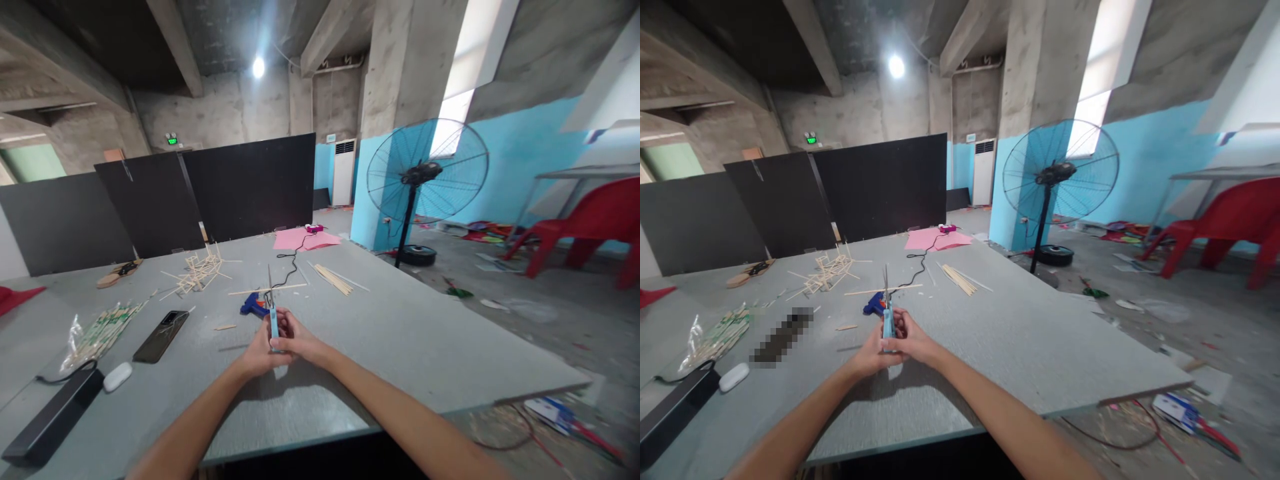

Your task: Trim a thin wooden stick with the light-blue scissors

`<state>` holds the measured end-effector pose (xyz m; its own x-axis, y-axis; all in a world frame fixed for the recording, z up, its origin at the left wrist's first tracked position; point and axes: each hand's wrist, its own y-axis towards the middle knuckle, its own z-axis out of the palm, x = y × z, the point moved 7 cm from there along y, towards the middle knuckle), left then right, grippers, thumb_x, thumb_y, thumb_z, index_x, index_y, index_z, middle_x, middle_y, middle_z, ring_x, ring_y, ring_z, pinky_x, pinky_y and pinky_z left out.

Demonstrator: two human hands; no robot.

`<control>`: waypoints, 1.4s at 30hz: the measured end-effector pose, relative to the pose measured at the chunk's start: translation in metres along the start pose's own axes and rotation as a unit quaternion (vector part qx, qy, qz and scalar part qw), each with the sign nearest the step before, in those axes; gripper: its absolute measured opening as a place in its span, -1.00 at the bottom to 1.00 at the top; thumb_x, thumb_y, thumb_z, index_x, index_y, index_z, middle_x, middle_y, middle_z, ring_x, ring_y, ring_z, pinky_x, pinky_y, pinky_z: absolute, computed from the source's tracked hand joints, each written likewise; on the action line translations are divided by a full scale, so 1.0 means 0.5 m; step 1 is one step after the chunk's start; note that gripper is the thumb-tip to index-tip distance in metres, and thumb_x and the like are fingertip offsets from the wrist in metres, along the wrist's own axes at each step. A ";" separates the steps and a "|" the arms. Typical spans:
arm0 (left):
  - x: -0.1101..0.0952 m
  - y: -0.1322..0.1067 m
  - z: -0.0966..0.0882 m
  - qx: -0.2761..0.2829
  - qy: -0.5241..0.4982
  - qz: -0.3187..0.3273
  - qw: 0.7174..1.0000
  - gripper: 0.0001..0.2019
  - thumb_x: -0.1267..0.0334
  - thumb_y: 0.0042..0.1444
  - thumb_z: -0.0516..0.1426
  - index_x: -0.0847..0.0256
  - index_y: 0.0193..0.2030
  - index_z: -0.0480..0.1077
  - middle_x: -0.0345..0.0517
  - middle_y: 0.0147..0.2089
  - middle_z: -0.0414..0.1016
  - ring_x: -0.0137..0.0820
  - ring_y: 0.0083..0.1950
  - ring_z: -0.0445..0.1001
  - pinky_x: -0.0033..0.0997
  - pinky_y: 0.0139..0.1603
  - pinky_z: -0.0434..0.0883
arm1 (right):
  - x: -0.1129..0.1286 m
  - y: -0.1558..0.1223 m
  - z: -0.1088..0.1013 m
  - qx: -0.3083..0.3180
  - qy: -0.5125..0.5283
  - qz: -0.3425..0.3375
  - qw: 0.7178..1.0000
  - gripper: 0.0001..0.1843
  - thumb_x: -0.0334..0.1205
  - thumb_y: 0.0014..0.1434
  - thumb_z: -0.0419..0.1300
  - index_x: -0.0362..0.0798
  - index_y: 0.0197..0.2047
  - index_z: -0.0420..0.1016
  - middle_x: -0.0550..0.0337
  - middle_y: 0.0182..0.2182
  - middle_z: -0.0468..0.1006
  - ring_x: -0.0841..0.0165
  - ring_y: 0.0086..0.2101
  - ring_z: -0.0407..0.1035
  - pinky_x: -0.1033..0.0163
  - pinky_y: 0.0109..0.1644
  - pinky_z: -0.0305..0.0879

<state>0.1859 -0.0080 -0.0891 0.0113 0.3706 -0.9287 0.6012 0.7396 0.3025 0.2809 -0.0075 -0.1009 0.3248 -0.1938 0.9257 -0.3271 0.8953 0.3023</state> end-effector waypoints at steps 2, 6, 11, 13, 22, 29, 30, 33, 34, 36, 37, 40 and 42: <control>0.005 0.001 -0.002 -0.003 0.005 0.010 1.000 -0.30 0.28 -0.08 0.43 0.15 0.22 0.32 0.06 0.15 0.45 -0.07 0.16 0.47 0.04 0.26 0.40 | 0.005 -0.002 0.002 -0.004 -0.004 0.006 1.000 -0.07 -0.02 -0.14 0.63 0.16 0.21 0.25 0.13 0.04 0.43 0.16 0.05 0.42 -0.05 0.25 0.32; 0.013 0.001 -0.006 -0.022 0.007 0.021 1.000 -0.32 0.27 -0.06 0.40 0.12 0.22 0.32 0.04 0.16 0.45 -0.07 0.20 0.44 0.06 0.32 0.34 | 0.010 -0.004 0.003 -0.011 -0.020 0.009 1.000 -0.10 -0.04 -0.12 0.62 0.15 0.20 0.27 0.14 0.01 0.45 0.15 0.07 0.41 -0.07 0.28 0.30; -0.007 0.000 -0.002 0.017 0.002 0.010 1.000 -0.26 0.24 -0.06 0.43 0.09 0.28 0.30 0.08 0.18 0.46 -0.04 0.18 0.47 0.06 0.28 0.37 | 0.009 -0.009 -0.004 -0.009 -0.021 0.013 1.000 -0.08 -0.04 -0.12 0.62 0.14 0.22 0.26 0.12 0.05 0.45 0.14 0.08 0.42 -0.08 0.26 0.33; -0.014 0.002 -0.001 0.059 -0.027 0.000 0.998 -0.26 0.21 -0.04 0.42 0.04 0.30 0.33 0.06 0.23 0.45 -0.04 0.27 0.43 0.05 0.34 0.33 | 0.010 -0.009 -0.008 -0.002 -0.021 0.005 1.000 -0.13 -0.02 -0.09 0.61 0.15 0.20 0.28 0.12 0.04 0.46 0.14 0.07 0.42 -0.10 0.26 0.32; -0.013 0.015 -0.023 0.045 -0.097 -0.055 0.993 -0.65 0.14 0.04 0.37 0.07 -0.01 0.59 -0.01 0.01 0.63 -0.17 0.08 0.57 -0.13 0.21 0.41 | 0.009 0.001 -0.007 0.030 0.009 -0.004 0.999 -0.19 0.05 -0.09 0.60 0.18 0.15 0.33 0.16 0.04 0.52 0.12 0.09 0.44 -0.19 0.24 0.33; -0.002 0.027 -0.033 -0.087 -0.047 -0.052 0.994 -0.50 0.16 -0.22 0.53 0.26 -0.12 0.56 0.07 -0.16 0.66 -0.17 -0.15 0.61 -0.12 0.04 0.52 | -0.002 -0.004 -0.016 -0.032 -0.057 -0.019 0.998 0.08 -0.08 -0.18 0.65 0.14 0.27 0.12 0.02 0.09 0.48 0.08 0.12 0.44 -0.14 0.22 0.36; 0.000 0.027 -0.032 -0.085 -0.044 -0.050 0.994 -0.50 0.15 -0.21 0.53 0.26 -0.13 0.55 0.06 -0.19 0.66 -0.18 -0.17 0.61 -0.13 0.01 0.52 | 0.000 -0.006 -0.012 -0.032 -0.077 -0.030 0.996 0.12 -0.11 -0.19 0.65 0.14 0.29 0.08 -0.01 0.12 0.47 0.07 0.16 0.41 -0.14 0.26 0.33; 0.007 0.026 -0.028 -0.060 -0.034 -0.043 0.997 -0.54 0.09 -0.15 0.51 0.26 -0.16 0.54 0.01 -0.26 0.63 -0.23 -0.23 0.58 -0.20 -0.06 0.52 | 0.009 -0.011 0.002 -0.021 -0.115 -0.060 0.991 0.17 -0.14 -0.22 0.66 0.15 0.31 0.05 -0.05 0.21 0.42 0.06 0.25 0.32 -0.15 0.36 0.22; 0.010 0.026 -0.028 -0.057 -0.029 -0.040 0.997 -0.56 0.07 -0.12 0.50 0.26 -0.17 0.54 -0.01 -0.26 0.62 -0.26 -0.24 0.57 -0.21 -0.06 0.52 | 0.011 -0.011 0.005 -0.019 -0.119 -0.067 0.990 0.17 -0.14 -0.21 0.66 0.15 0.31 0.05 -0.05 0.21 0.42 0.06 0.26 0.31 -0.15 0.36 0.21; 0.016 0.028 -0.033 -0.070 -0.020 -0.029 0.997 -0.58 0.03 -0.07 0.47 0.25 -0.19 0.53 -0.03 -0.25 0.61 -0.29 -0.24 0.56 -0.23 -0.05 0.51 | 0.016 -0.012 0.010 -0.019 -0.123 -0.079 0.989 0.14 -0.13 -0.20 0.66 0.14 0.30 0.07 -0.05 0.19 0.43 0.06 0.23 0.34 -0.15 0.35 0.24; 0.020 0.029 -0.035 -0.081 -0.014 -0.023 0.996 -0.58 0.00 -0.06 0.46 0.24 -0.21 0.52 -0.03 -0.24 0.60 -0.29 -0.24 0.55 -0.24 -0.05 0.51 | 0.019 -0.012 0.012 -0.018 -0.122 -0.085 0.989 0.12 -0.14 -0.18 0.65 0.14 0.30 0.08 -0.04 0.18 0.43 0.07 0.22 0.35 -0.14 0.34 0.26; 0.026 0.032 -0.039 -0.099 0.011 -0.008 0.995 -0.59 -0.04 -0.04 0.44 0.22 -0.22 0.52 -0.04 -0.22 0.59 -0.28 -0.21 0.54 -0.24 -0.03 0.50 | 0.021 -0.013 0.014 -0.015 -0.112 -0.099 0.989 0.08 -0.16 -0.19 0.65 0.15 0.28 0.11 -0.01 0.18 0.43 0.07 0.22 0.35 -0.12 0.33 0.27; 0.030 0.034 -0.035 -0.076 0.029 -0.002 0.997 -0.60 -0.02 -0.04 0.44 0.21 -0.19 0.53 -0.04 -0.22 0.60 -0.26 -0.20 0.54 -0.23 -0.04 0.51 | 0.014 -0.014 0.013 -0.014 -0.108 -0.088 0.990 0.14 -0.18 -0.23 0.66 0.16 0.29 0.11 0.01 0.17 0.44 0.07 0.21 0.36 -0.12 0.31 0.30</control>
<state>0.1822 0.0198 -0.0941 -0.0401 0.3966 -0.9171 0.4739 0.8156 0.3320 0.2798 -0.0177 -0.0952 0.1755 -0.4266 0.8873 -0.2568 0.8502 0.4596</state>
